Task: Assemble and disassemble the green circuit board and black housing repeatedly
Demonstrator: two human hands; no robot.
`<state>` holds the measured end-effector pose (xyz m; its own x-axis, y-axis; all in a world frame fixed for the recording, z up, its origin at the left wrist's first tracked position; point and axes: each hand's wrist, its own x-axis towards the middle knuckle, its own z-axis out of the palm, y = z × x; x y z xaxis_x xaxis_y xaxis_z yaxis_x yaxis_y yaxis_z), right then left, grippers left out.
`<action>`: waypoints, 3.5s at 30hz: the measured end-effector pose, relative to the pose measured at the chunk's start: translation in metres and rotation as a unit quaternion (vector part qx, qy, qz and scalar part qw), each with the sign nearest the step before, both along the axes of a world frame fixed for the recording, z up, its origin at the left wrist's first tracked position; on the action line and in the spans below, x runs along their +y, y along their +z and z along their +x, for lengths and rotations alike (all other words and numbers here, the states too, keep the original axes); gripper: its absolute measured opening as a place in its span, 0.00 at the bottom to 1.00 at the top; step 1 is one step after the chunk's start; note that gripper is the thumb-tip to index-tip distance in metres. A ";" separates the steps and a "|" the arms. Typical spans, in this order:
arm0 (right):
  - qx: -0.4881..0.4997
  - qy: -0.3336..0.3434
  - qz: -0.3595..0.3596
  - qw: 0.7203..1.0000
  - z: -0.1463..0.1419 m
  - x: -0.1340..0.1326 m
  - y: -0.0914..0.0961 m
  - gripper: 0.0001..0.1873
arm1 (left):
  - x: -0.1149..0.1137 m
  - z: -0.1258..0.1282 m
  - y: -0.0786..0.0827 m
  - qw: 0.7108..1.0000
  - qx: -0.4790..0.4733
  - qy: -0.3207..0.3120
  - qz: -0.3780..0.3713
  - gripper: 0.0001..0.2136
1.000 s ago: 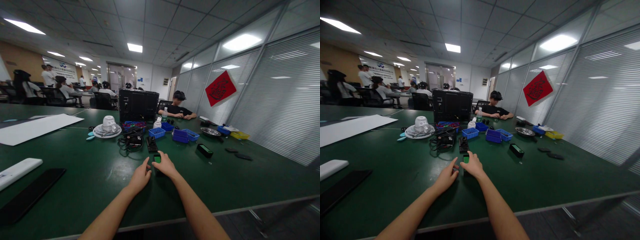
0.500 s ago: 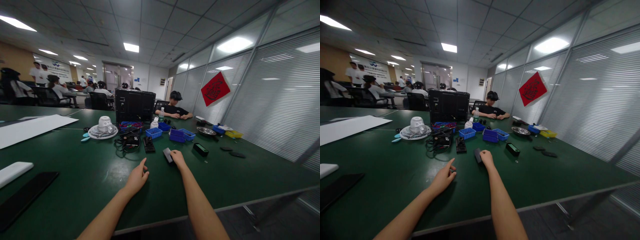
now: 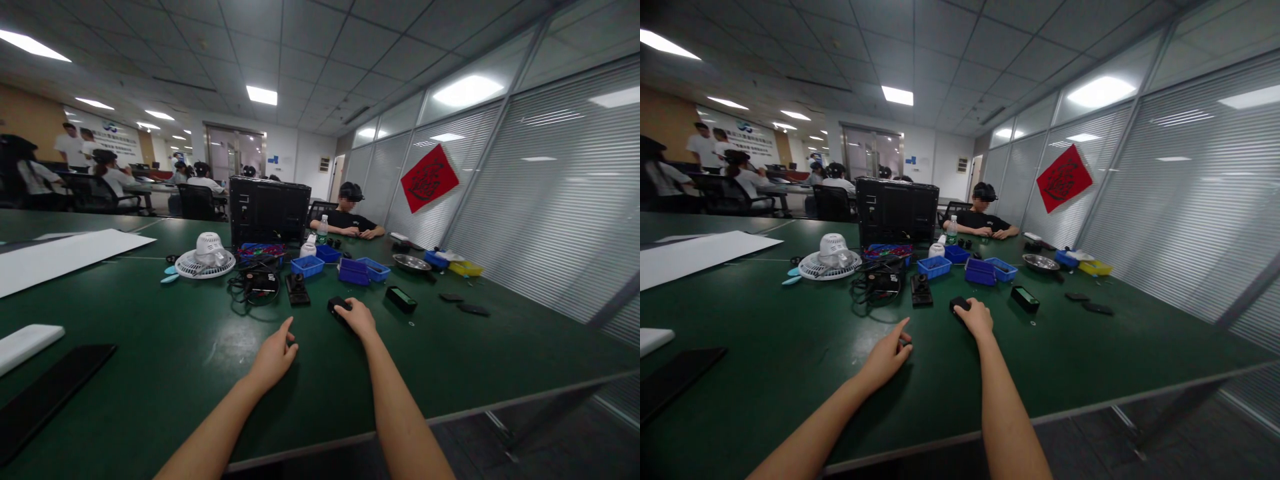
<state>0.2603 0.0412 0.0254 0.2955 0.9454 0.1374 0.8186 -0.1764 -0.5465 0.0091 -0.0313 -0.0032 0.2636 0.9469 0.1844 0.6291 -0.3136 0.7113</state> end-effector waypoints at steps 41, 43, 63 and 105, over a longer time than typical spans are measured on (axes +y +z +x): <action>-0.091 -0.014 0.223 0.970 -0.027 -0.022 0.019 0.21 | 0.000 0.000 0.001 1.000 0.009 -0.013 -0.004 0.28; -0.128 0.012 0.137 0.982 -0.034 -0.021 0.015 0.22 | 0.000 0.000 0.000 1.000 0.009 -0.014 -0.005 0.28; -0.329 0.198 0.108 0.917 -0.095 -0.043 0.007 0.12 | 0.002 0.000 -0.003 1.000 0.006 -0.016 0.011 0.26; -0.191 0.005 -0.081 0.978 -0.036 -0.019 0.006 0.20 | 0.001 -0.001 0.001 0.999 0.023 -0.025 0.002 0.25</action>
<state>0.2242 0.0218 0.0319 0.2431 0.9663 0.0851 0.9598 -0.2269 -0.1651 0.0078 -0.0304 -0.0025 0.3184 0.9317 0.1748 0.6445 -0.3480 0.6809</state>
